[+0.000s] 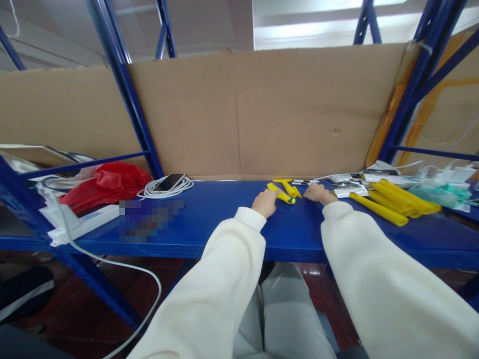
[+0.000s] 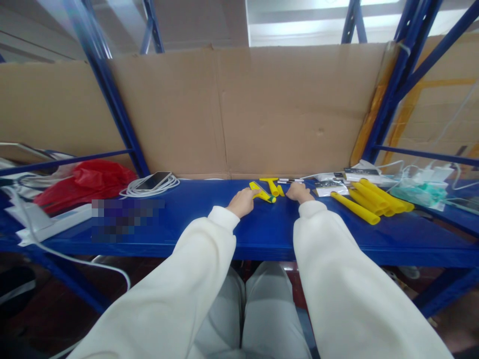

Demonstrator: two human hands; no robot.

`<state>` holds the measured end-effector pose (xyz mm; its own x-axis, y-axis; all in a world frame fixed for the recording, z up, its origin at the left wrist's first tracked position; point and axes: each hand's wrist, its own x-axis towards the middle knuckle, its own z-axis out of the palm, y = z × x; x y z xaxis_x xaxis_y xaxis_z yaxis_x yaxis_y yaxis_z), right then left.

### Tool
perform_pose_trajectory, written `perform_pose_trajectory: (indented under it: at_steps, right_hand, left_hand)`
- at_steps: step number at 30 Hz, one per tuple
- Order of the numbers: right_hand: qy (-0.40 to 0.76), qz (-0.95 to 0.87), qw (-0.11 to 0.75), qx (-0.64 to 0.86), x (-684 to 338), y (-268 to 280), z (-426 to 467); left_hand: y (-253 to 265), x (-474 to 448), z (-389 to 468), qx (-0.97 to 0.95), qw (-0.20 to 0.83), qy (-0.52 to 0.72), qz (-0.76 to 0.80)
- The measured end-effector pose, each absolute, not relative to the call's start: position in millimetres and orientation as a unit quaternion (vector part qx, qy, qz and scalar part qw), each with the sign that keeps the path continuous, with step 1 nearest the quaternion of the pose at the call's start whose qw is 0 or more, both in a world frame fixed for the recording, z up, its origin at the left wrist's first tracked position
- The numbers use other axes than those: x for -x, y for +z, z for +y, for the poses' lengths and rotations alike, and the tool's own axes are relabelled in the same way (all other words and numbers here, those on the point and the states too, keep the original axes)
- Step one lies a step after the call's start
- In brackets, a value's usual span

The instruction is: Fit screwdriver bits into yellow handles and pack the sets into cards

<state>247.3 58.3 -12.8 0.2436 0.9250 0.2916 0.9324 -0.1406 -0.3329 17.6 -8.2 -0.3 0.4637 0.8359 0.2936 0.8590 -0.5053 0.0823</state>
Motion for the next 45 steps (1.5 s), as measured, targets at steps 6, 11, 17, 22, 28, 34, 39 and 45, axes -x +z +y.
perform_pose_trajectory:
  at_steps: [6, 11, 17, 22, 28, 34, 39, 45]
  right_hand:
    - [0.077, -0.714, 0.36, 0.596, -223.3, -2.8, 48.6]
    - [0.111, -0.773, 0.401, 0.478, -200.1, -7.2, 42.7]
    - [0.119, -0.802, 0.391, 0.437, -195.5, -9.9, 42.3]
    - [0.109, -0.802, 0.382, 0.447, -196.3, -11.2, 44.6]
    - [0.096, -0.812, 0.372, 0.441, -197.5, -12.4, 46.4]
    - [0.047, -0.832, 0.34, 0.436, -199.0, -7.7, 41.4]
    - [0.059, -0.827, 0.343, 0.441, -198.0, -4.7, 36.3]
    - [0.173, -0.745, 0.42, 0.489, -195.9, -10.9, 36.0]
  left_hand:
    - [-0.7, -17.8, -7.3, 0.851, 0.047, -0.16, -0.499]
    - [-0.2, -18.5, -7.7, 0.849, 0.044, -0.165, -0.5]
    - [-1.2, -18.5, -7.6, 0.85, 0.043, -0.173, -0.496]
    - [-2.0, -18.3, -6.8, 0.85, 0.045, -0.173, -0.496]
    - [-2.7, -18.2, -5.4, 0.849, 0.048, -0.168, -0.499]
    - [-1.7, -18.3, -6.8, 0.858, 0.051, -0.16, -0.485]
    - [-1.6, -17.7, -6.4, 0.861, 0.051, -0.162, -0.48]
    - [-1.5, -17.8, -5.8, 0.857, 0.058, -0.162, -0.486]
